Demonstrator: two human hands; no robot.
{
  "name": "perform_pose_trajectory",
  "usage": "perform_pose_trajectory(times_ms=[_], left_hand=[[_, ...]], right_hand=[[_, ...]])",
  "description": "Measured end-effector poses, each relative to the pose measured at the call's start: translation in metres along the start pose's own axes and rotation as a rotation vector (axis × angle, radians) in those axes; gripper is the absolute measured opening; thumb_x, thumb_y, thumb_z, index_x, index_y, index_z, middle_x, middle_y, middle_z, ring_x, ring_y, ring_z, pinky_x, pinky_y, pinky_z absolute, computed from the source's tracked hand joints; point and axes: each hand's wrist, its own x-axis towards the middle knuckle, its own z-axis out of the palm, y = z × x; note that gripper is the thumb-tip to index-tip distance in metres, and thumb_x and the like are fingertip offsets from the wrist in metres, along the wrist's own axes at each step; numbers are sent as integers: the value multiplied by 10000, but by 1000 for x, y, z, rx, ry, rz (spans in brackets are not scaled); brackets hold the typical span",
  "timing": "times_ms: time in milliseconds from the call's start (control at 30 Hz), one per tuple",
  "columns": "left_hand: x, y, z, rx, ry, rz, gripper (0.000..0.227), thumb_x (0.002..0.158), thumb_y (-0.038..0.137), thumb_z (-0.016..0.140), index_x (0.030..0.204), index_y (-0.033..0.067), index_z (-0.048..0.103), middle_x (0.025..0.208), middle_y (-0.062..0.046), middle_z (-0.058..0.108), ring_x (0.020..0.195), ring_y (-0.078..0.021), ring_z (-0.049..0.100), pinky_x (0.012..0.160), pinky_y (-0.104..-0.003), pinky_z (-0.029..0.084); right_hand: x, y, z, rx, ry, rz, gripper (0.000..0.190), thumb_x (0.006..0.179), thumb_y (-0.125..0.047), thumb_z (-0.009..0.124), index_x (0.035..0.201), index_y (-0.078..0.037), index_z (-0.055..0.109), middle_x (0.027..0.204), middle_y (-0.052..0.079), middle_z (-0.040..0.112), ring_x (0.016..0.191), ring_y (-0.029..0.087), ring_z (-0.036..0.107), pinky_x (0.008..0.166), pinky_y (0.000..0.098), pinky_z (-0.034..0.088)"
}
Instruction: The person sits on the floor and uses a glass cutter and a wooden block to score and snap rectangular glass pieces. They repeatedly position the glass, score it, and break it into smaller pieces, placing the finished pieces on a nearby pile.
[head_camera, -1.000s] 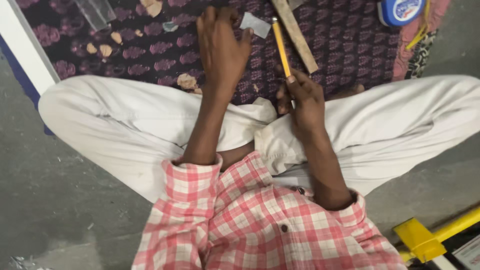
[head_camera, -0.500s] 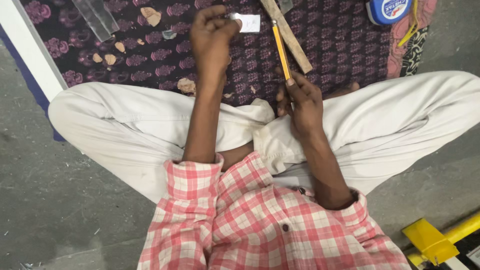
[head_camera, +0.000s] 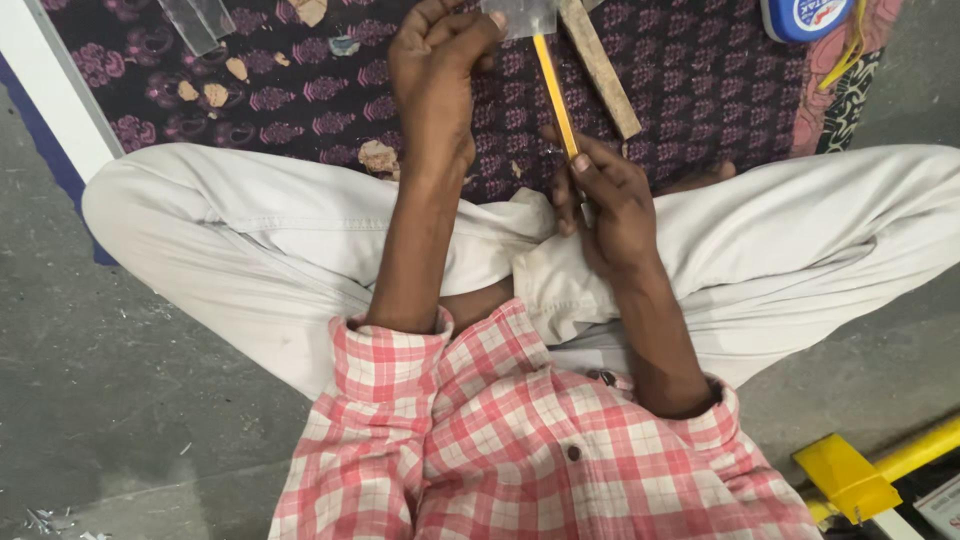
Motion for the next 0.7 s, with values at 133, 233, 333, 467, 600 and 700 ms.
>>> perform_pose_trajectory(times_ms=[133,233,333,467,600,700], left_hand=[[-2,1,1,-17,-15,18,212,847,-50,748,1032,-34,646,848,-75,727,714,-107,585,697,-262,460],[-3,1,5,-28,-23,34,187,846,-50,732,1013,-21,653,856,-67,727,732,-104,589,705,-266,461],[-5,2,5,-14,-19,26,182,846,-48,731,1010,-14,660,863,-60,729,757,-101,612,719,-265,471],[-4,0,4,-31,-49,42,173,870,-53,751,1007,-14,654,860,-54,708,759,-103,588,724,-270,457],[-2,-7,1,1,-13,63,218,858,-86,730,1040,-17,631,842,-62,709,732,-107,597,695,-264,465],[-2,-4,-2,-2,-8,95,271,869,-127,699,1100,-37,592,853,-77,707,739,-116,608,701,-262,473]], right_hand=[[2,0,1,-36,40,15,440,1073,-177,529,1411,100,579,763,52,620,544,99,527,510,225,441],[0,-1,-1,-43,-2,12,453,1070,-171,546,1430,106,562,767,44,597,580,95,530,513,231,446],[-1,0,1,26,0,16,462,1070,-181,543,1429,111,559,756,46,600,551,100,523,509,227,435],[-1,-2,-1,41,-24,5,454,1073,-178,548,1423,111,561,750,43,594,558,102,529,511,230,444],[0,3,-1,-97,5,0,440,1069,-187,542,1412,86,580,752,45,625,552,111,566,514,244,482],[-4,5,3,-413,75,-60,399,1053,-185,580,1383,38,585,809,57,684,658,106,643,591,260,534]])
